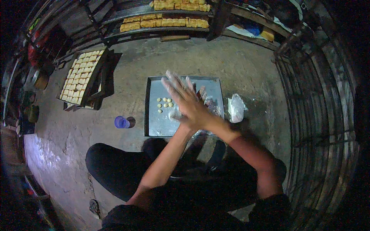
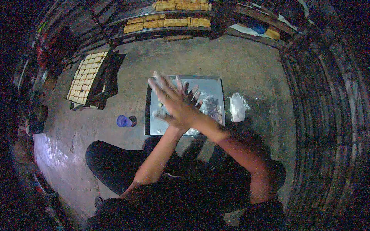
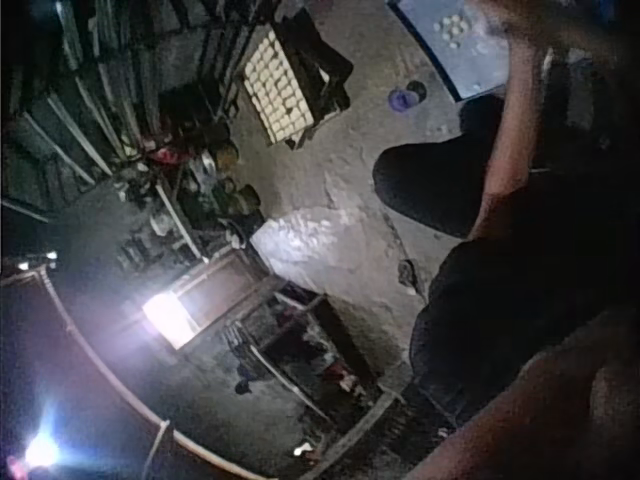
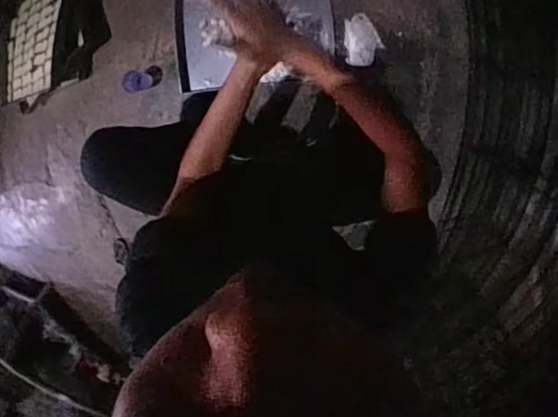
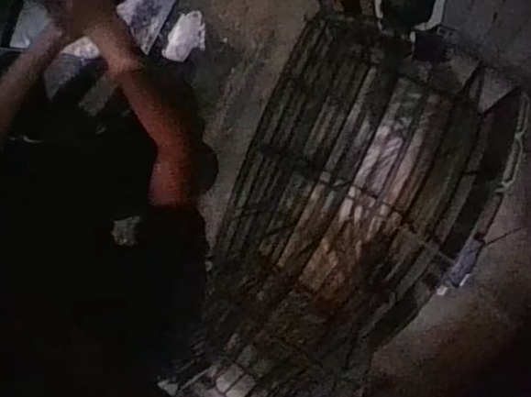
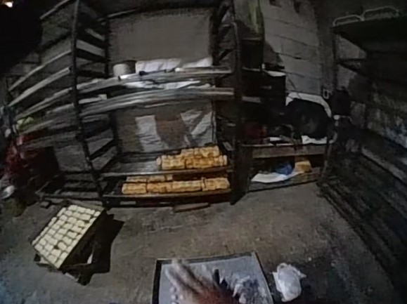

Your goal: The person picks up pieces of dough from a tray and rolls them into balls using both hands.

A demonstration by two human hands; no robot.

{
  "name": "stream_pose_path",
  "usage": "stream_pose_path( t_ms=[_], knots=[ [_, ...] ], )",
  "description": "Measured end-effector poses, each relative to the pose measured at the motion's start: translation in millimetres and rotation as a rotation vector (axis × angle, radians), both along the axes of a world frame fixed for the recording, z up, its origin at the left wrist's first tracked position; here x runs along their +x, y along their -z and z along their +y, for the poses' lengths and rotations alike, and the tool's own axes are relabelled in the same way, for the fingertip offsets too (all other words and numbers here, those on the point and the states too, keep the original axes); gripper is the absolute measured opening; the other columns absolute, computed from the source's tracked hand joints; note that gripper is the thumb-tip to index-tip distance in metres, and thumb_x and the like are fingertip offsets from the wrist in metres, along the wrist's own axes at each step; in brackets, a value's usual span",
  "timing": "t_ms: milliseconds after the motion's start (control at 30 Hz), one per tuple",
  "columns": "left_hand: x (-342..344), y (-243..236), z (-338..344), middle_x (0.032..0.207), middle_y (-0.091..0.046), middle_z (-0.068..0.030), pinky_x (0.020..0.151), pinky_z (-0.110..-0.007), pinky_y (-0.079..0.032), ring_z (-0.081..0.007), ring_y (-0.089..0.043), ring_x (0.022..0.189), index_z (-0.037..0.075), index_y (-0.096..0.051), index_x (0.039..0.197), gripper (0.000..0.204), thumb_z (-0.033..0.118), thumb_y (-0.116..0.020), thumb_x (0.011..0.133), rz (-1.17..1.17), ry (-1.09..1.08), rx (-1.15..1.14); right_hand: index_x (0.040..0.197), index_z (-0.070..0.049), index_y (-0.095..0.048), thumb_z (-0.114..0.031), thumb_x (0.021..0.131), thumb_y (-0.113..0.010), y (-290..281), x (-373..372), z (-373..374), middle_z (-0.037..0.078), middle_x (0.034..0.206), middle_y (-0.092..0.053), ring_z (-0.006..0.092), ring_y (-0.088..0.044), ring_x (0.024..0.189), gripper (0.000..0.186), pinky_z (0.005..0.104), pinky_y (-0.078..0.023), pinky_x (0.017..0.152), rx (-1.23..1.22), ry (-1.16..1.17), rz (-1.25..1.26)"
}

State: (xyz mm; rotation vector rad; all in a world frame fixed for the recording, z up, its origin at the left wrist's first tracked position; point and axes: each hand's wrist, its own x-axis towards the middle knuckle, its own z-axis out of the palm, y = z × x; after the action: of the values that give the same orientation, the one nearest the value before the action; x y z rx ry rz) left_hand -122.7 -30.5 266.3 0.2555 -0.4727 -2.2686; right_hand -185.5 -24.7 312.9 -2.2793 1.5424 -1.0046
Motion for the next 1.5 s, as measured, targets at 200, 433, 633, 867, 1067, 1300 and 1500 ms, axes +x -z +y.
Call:
stream_pose_path(
  t_ms=[200, 433, 633, 867, 1067, 1300, 1500],
  knots=[
    [7.5, -22.8, -14.5, 0.157, -0.034, -0.0149, 0.119, -0.048, -0.025, -0.0358, -0.034, 0.142, 0.009, -0.029, 0.154, 0.09, 0.076, -0.026, 0.093, 0.177, 0.065, 0.104, 0.159, -0.008, -0.006, -0.065, 0.094, -0.042, 0.5, -50.3, -5.4, 0.024, 0.164, 0.004, 0.0436, -0.001, 0.151, 0.093, 0.0604, 0.001, 0.118, 0.08, 0.152, 0.045],
    [21.4, -7.7, -55.7, 0.163, -0.02, -0.0136, 0.119, -0.046, -0.024, -0.0328, -0.026, 0.147, 0.015, -0.013, 0.159, 0.087, 0.073, -0.029, 0.095, -0.041, -0.085, 0.053, 0.158, -0.005, -0.012, -0.077, 0.088, -0.034, -12.3, 21.0, 1.8, 0.026, 0.163, -0.001, 0.0446, -0.001, 0.151, 0.103, 0.0573, 0.003, 0.118, -0.085, 0.011, 0.005],
    [19.9, -29.3, -18.3, 0.158, -0.031, -0.0147, 0.115, -0.051, -0.03, -0.0341, -0.038, 0.14, 0.011, -0.022, 0.156, 0.088, 0.074, -0.029, 0.095, 0.082, 0.047, 0.047, 0.159, -0.007, -0.012, -0.074, 0.091, -0.035, -16.3, -15.6, -22.4, 0.027, 0.163, -0.003, 0.0468, -0.003, 0.15, 0.099, 0.0634, 0.001, 0.116, -0.059, 0.129, -0.03],
    [24.0, -14.4, -38.9, 0.16, -0.028, -0.0135, 0.119, -0.051, -0.023, -0.0337, -0.029, 0.146, 0.014, -0.024, 0.156, 0.087, 0.075, -0.029, 0.094, 0.081, -0.009, 0.274, 0.157, -0.006, -0.018, -0.066, 0.09, -0.049, 4.8, -6.3, 22.4, 0.028, 0.162, -0.011, 0.0462, -0.009, 0.15, 0.095, 0.0648, -0.002, 0.117, -0.035, 0.03, 0.231],
    [1.5, 19.7, -5.6, 0.163, -0.021, -0.0088, 0.121, -0.052, -0.017, -0.0306, -0.017, 0.151, 0.02, -0.02, 0.158, 0.091, 0.079, -0.031, 0.09, -0.067, -0.072, -0.076, 0.158, -0.01, -0.019, -0.072, 0.087, -0.049, -21.5, 11.6, 0.2, 0.023, 0.163, -0.013, 0.044, -0.012, 0.15, 0.099, 0.0642, -0.006, 0.117, -0.087, -0.08, 0.239],
    [26.9, -21.1, -36.0, 0.163, -0.021, -0.0132, 0.119, -0.052, -0.022, -0.0342, -0.021, 0.149, 0.018, -0.018, 0.158, 0.089, 0.078, -0.019, 0.092, 0.277, 0.151, 0.149, 0.158, -0.01, -0.019, -0.075, 0.085, -0.048, 6.0, -35.0, 13.5, 0.023, 0.163, -0.012, 0.0428, -0.013, 0.15, 0.103, 0.0655, -0.009, 0.116, 0.001, 0.022, 0.163],
    [14.5, 21.5, -16.4, 0.163, -0.021, -0.015, 0.119, -0.054, -0.022, -0.0352, -0.023, 0.148, 0.02, -0.02, 0.158, 0.091, 0.08, -0.023, 0.09, 0.25, 0.164, 0.072, 0.159, -0.025, -0.021, -0.072, 0.078, -0.053, -23.8, 25.1, 23.8, 0.016, 0.165, -0.014, 0.04, -0.018, 0.15, 0.099, 0.063, -0.007, 0.119, -0.064, -0.211, 0.397]
  ],
)
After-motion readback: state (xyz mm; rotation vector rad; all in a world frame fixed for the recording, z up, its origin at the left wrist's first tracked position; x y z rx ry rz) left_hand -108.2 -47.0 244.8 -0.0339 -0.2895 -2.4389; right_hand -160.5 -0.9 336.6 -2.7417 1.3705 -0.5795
